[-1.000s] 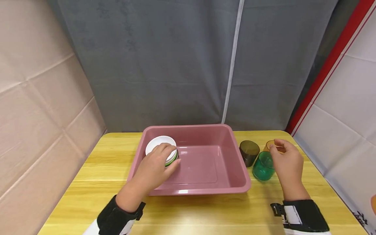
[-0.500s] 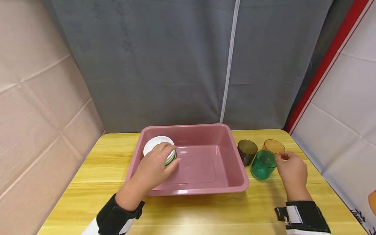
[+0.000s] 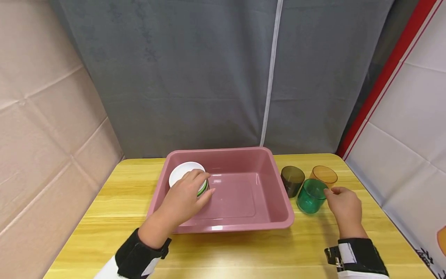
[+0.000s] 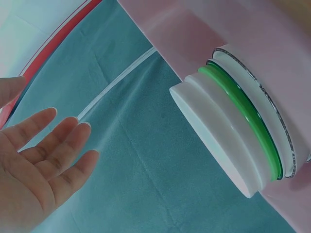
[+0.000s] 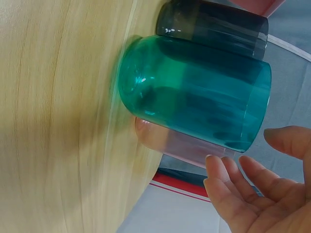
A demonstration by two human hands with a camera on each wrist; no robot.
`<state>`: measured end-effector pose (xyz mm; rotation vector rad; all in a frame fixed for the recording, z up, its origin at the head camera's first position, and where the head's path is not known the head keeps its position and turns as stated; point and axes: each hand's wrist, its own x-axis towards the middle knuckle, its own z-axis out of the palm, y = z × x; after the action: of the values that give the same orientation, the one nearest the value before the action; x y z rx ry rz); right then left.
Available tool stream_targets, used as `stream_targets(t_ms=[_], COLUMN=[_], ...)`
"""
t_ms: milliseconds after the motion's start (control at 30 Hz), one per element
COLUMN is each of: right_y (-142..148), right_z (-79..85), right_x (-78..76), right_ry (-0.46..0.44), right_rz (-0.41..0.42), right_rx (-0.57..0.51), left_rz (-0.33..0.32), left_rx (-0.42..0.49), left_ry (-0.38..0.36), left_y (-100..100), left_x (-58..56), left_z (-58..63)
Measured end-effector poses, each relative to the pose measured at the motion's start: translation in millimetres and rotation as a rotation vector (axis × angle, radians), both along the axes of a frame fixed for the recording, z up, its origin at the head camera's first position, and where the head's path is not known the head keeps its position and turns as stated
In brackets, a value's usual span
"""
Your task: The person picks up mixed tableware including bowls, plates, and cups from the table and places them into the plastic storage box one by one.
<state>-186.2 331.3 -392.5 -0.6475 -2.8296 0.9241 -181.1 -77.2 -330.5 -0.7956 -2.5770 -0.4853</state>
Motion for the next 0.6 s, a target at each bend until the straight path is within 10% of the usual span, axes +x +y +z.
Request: stream_targets(t_ms=[600], right_y=[0.4], right_z=[-6.7], right_x=[-8.4], right_ry=[-0.112], right_rz=[0.068], right_rx=[-0.06], left_rz=[0.003], left_rx=[-0.028], left_ry=[0.0], left_y=[1.4], left_x=[-3.6], left_z=[-2.4])
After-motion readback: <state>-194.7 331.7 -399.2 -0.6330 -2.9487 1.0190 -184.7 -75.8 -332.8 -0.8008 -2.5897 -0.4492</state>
